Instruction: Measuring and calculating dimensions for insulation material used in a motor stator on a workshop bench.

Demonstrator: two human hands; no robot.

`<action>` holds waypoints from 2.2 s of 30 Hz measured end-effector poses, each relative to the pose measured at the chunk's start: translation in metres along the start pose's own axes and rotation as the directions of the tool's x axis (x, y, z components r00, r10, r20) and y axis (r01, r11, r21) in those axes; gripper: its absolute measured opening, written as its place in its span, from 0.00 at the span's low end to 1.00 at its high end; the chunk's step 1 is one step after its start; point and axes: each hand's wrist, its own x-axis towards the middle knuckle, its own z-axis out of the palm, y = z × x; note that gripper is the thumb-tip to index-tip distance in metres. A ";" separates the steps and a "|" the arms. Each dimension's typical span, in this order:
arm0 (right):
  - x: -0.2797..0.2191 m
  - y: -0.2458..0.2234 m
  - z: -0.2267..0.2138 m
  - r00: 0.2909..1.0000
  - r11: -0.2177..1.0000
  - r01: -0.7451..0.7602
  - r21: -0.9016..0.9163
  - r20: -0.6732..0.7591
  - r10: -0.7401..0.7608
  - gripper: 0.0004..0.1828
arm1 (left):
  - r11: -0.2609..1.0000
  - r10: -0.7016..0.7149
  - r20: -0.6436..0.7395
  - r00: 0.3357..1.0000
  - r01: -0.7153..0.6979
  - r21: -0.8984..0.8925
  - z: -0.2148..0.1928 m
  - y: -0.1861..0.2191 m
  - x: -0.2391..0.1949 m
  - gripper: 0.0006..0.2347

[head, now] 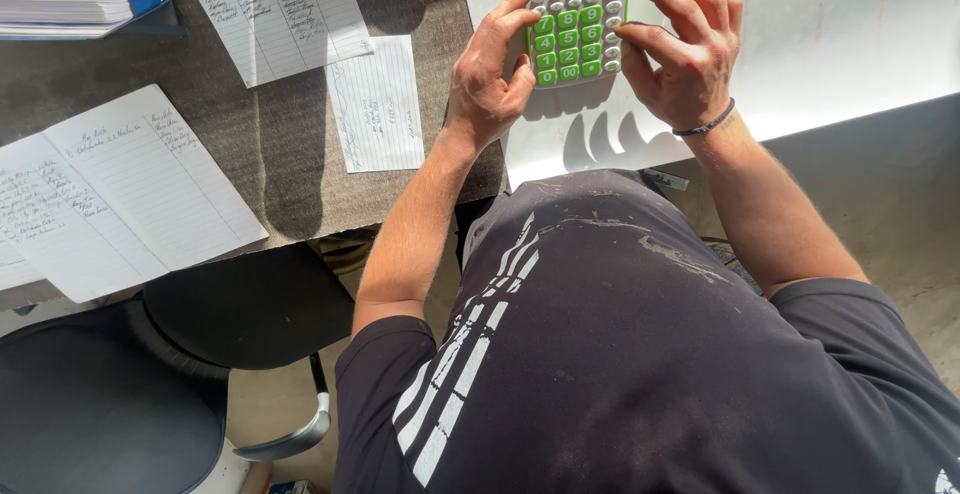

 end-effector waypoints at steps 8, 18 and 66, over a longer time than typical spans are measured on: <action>0.012 -0.014 0.010 1.000 0.998 0.009 0.057 -0.009 -0.009 0.05 | 0.999 -0.031 0.013 0.999 0.031 -0.024 -0.005 0.009 0.001 0.19; 0.037 -0.045 0.023 0.996 0.990 0.068 0.121 0.049 -0.074 0.03 | 0.998 -0.041 0.035 0.999 0.043 -0.054 -0.012 0.015 0.003 0.18; -0.015 0.009 0.003 0.999 0.976 -0.053 0.213 0.022 0.050 0.33 | 1.000 -0.013 0.018 1.000 0.013 0.005 0.001 0.011 -0.001 0.19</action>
